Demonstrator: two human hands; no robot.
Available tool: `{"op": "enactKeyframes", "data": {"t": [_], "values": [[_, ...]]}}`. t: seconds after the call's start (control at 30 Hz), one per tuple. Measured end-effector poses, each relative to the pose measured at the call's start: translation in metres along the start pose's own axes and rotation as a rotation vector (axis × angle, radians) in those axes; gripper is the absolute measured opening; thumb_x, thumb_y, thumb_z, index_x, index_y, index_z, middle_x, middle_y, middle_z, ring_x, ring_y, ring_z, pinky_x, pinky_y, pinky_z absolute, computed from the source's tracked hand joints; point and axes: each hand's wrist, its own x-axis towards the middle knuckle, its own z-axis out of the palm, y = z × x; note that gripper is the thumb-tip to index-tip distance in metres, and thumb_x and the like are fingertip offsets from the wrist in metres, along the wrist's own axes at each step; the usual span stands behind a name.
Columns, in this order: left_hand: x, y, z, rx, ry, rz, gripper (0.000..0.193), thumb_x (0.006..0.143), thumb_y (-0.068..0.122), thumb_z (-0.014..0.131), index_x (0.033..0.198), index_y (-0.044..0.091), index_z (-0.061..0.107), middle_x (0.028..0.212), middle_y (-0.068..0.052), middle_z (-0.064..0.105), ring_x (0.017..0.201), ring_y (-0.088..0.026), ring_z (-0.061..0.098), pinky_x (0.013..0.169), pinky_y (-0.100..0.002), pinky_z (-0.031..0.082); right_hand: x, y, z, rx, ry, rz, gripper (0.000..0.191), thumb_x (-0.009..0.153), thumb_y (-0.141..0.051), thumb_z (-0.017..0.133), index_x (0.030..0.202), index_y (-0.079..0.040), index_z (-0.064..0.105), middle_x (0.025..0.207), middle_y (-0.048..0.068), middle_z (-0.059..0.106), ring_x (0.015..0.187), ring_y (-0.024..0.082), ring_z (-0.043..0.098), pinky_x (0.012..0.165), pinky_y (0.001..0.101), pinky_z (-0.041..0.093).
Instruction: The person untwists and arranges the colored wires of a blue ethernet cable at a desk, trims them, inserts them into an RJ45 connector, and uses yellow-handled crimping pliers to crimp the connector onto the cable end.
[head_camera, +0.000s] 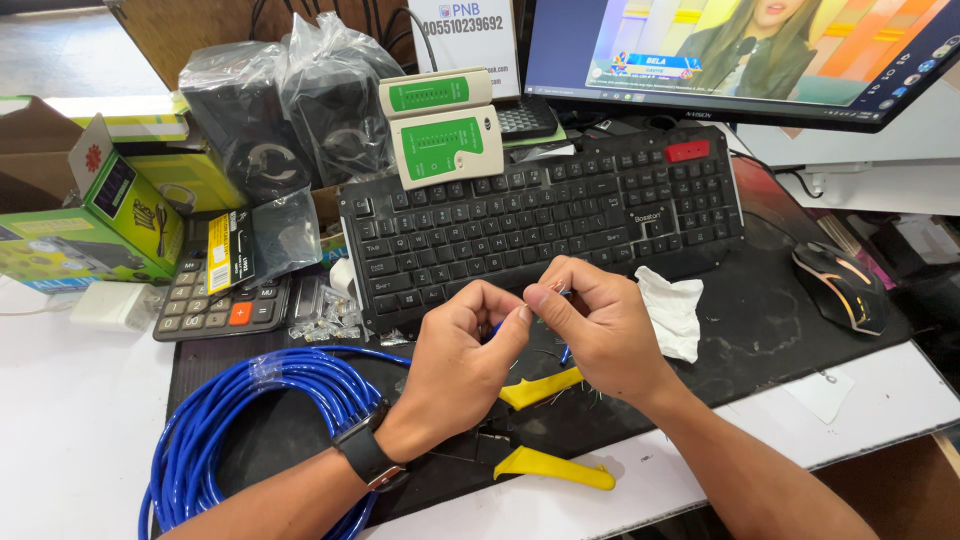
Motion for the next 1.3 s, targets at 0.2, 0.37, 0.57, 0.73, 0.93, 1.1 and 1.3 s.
{"op": "enactKeyframes", "data": {"t": [0.2,0.37,0.57,0.73,0.93,1.1,1.3], "values": [[0.002,0.002,0.001,0.000,0.018,-0.036,0.019,0.095,0.018,0.069,0.099,-0.001,0.070,0.076,0.006,0.063,0.066,0.000,0.050,0.054,-0.019,0.041,0.001,0.001,0.001,0.003,0.022,-0.020,0.020,0.102,-0.012,0.066,0.085,-0.002,0.062,0.081,-0.003,0.059,0.072,0.003,0.051,0.063,0.0210,0.044],[0.001,-0.001,0.000,-0.037,0.007,-0.026,0.018,0.095,0.017,0.069,0.099,-0.001,0.069,0.077,0.005,0.063,0.066,0.000,0.051,0.055,-0.019,0.041,0.002,0.000,0.000,-0.025,0.035,-0.004,0.021,0.100,-0.011,0.067,0.082,-0.001,0.062,0.079,-0.003,0.058,0.070,0.003,0.050,0.060,0.0209,0.042],[0.003,-0.006,-0.001,-0.020,-0.014,-0.016,0.016,0.095,0.015,0.068,0.092,-0.001,0.066,0.073,0.003,0.063,0.063,-0.001,0.049,0.052,-0.021,0.039,0.002,0.002,-0.002,0.028,0.019,0.052,0.021,0.099,-0.011,0.069,0.081,-0.002,0.062,0.078,-0.004,0.057,0.069,0.003,0.049,0.059,0.0209,0.040],[0.002,-0.008,0.000,-0.028,-0.008,-0.009,0.017,0.097,0.016,0.067,0.092,0.000,0.064,0.073,0.003,0.063,0.063,-0.001,0.049,0.052,-0.021,0.040,0.007,-0.001,-0.009,0.107,-0.082,0.184,0.018,0.100,-0.012,0.068,0.087,-0.002,0.061,0.079,-0.004,0.057,0.070,0.003,0.048,0.060,0.0218,0.040],[0.007,-0.009,-0.002,-0.015,0.045,0.005,0.017,0.098,0.017,0.065,0.095,0.001,0.064,0.077,0.003,0.064,0.066,0.000,0.053,0.056,-0.019,0.044,0.010,-0.029,-0.028,-0.476,-0.528,0.222,0.045,0.073,-0.032,0.086,0.103,-0.004,0.067,0.090,0.004,0.064,0.085,0.016,0.059,0.078,0.0328,0.053],[0.007,-0.011,-0.001,-0.099,0.024,-0.028,0.016,0.098,0.016,0.064,0.099,0.000,0.062,0.078,0.003,0.064,0.067,0.000,0.053,0.055,-0.019,0.044,-0.003,-0.043,-0.009,-0.924,-0.858,0.163,0.109,0.053,-0.059,0.092,0.136,-0.004,0.047,0.126,0.013,0.047,0.113,0.034,0.046,0.095,0.0440,0.041],[0.005,-0.013,0.000,-0.092,0.005,-0.022,0.016,0.100,0.016,0.063,0.100,0.000,0.062,0.078,0.003,0.062,0.067,0.000,0.052,0.056,-0.019,0.044,-0.008,-0.045,0.006,-1.009,-1.013,0.144,0.130,0.048,-0.065,0.094,0.143,0.003,0.037,0.133,0.017,0.042,0.121,0.037,0.039,0.101,0.0502,0.031]]}}
